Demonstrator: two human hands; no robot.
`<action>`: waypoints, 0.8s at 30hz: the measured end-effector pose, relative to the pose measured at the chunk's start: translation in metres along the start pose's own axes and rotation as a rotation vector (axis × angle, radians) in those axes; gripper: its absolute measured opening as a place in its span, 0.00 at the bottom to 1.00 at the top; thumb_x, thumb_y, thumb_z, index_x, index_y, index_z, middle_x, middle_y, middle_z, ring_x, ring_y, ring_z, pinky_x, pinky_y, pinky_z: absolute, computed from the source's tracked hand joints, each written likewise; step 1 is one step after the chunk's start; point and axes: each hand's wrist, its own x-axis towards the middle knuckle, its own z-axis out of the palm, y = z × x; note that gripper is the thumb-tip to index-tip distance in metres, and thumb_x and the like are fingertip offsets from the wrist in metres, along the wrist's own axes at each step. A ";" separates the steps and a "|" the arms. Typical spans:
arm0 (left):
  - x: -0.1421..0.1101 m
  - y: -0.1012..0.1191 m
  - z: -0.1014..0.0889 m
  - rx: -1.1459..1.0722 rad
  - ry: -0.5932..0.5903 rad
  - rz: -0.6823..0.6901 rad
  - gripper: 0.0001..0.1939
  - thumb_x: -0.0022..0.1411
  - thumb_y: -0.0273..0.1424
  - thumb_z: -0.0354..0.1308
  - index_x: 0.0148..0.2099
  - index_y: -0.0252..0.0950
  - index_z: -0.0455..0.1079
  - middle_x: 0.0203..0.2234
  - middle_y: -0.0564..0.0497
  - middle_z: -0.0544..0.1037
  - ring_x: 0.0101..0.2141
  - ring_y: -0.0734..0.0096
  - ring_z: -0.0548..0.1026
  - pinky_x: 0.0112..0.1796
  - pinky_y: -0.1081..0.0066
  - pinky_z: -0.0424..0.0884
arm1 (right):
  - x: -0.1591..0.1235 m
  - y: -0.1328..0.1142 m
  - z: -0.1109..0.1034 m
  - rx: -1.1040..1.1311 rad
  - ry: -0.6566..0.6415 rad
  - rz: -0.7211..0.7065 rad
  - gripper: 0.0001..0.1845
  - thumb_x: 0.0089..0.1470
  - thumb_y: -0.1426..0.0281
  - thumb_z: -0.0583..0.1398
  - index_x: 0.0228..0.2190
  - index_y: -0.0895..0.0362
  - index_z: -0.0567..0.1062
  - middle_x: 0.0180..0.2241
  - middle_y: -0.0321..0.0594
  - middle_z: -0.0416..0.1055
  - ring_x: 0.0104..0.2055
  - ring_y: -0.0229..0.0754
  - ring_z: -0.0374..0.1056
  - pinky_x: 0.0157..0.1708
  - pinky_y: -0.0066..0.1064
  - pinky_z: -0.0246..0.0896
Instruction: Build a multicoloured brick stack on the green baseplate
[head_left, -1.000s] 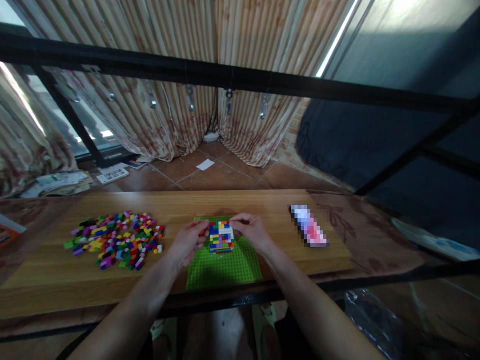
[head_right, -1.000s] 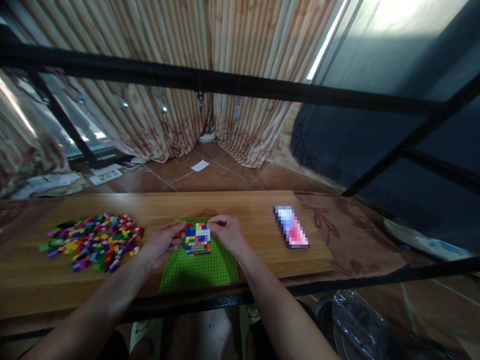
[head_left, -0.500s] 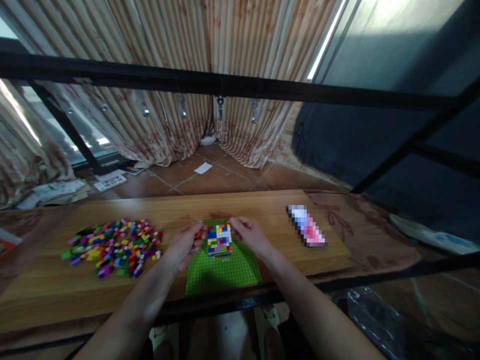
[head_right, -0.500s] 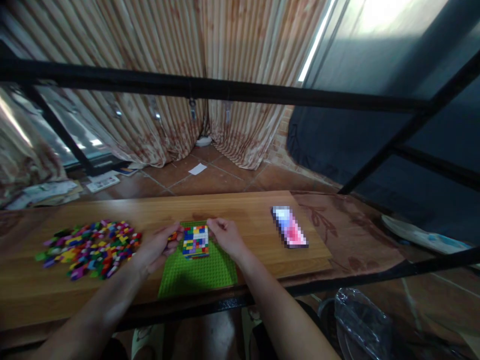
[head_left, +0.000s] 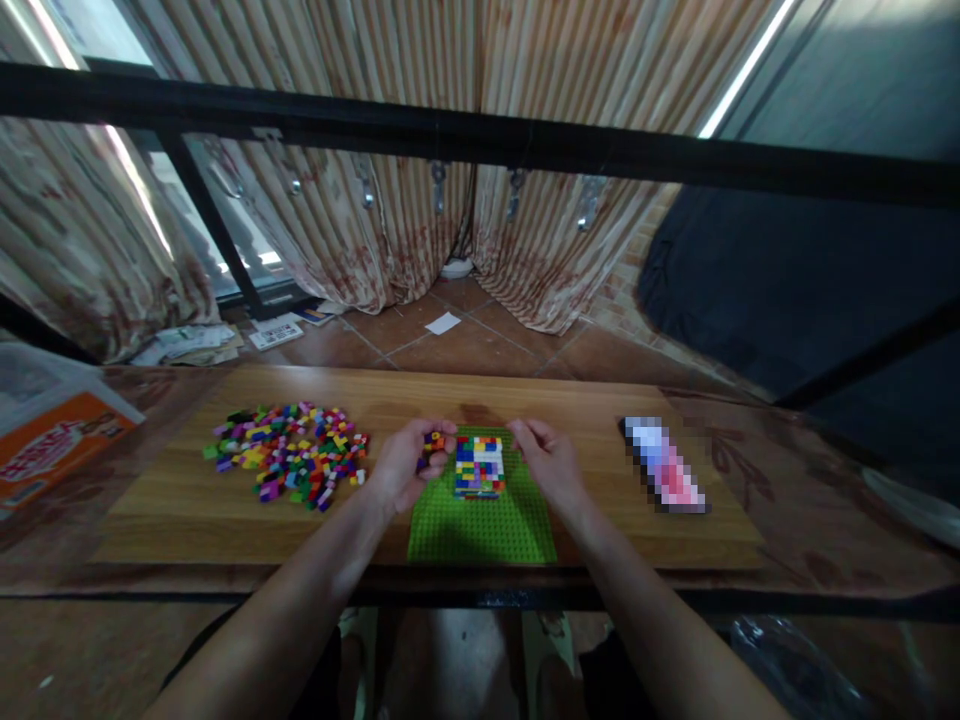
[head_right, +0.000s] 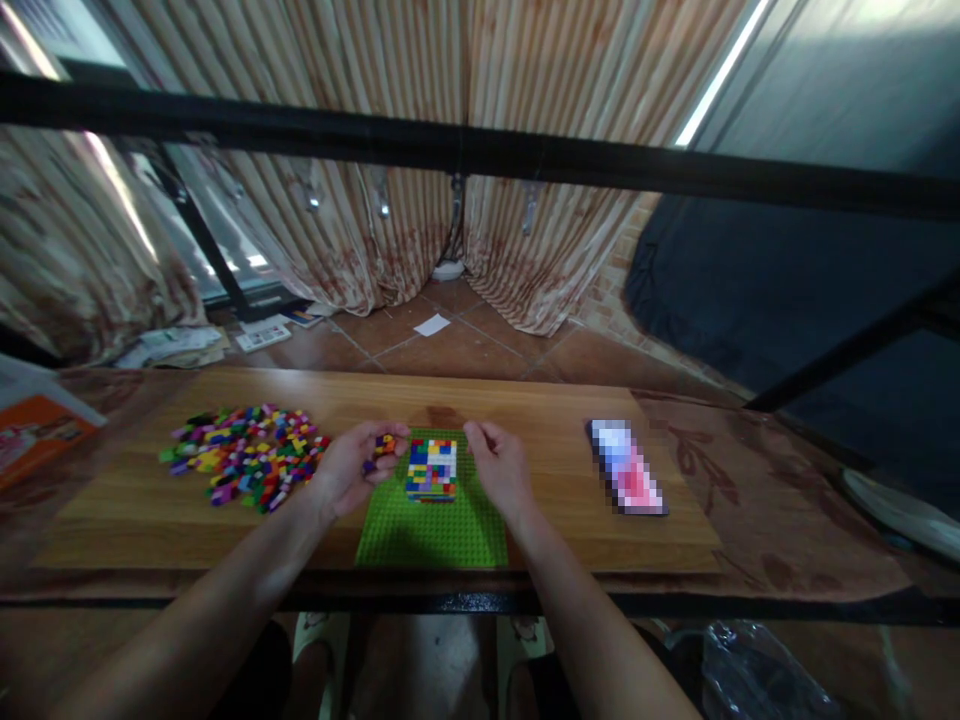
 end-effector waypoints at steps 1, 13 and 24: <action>-0.003 0.001 0.001 -0.008 -0.024 0.005 0.06 0.56 0.27 0.50 0.32 0.30 0.68 0.19 0.53 0.66 0.14 0.85 0.55 0.15 0.81 0.43 | -0.001 -0.003 -0.002 -0.019 0.030 -0.038 0.24 0.54 0.50 0.58 0.22 0.57 0.75 0.19 0.33 0.66 0.22 0.36 0.60 0.25 0.29 0.54; -0.014 -0.019 0.011 0.090 -0.218 0.067 0.17 0.53 0.38 0.66 0.39 0.31 0.72 0.21 0.56 0.67 0.15 0.89 0.53 0.17 0.80 0.42 | -0.043 -0.036 0.011 0.002 -0.178 -0.309 0.10 0.56 0.62 0.62 0.38 0.51 0.79 0.34 0.39 0.75 0.34 0.40 0.68 0.36 0.33 0.63; -0.021 -0.019 0.017 0.126 -0.248 0.057 0.21 0.53 0.40 0.68 0.44 0.32 0.74 0.23 0.54 0.69 0.17 0.87 0.55 0.17 0.78 0.40 | -0.041 -0.038 0.013 0.082 -0.273 -0.223 0.12 0.58 0.61 0.59 0.40 0.50 0.80 0.39 0.41 0.75 0.39 0.42 0.70 0.40 0.36 0.65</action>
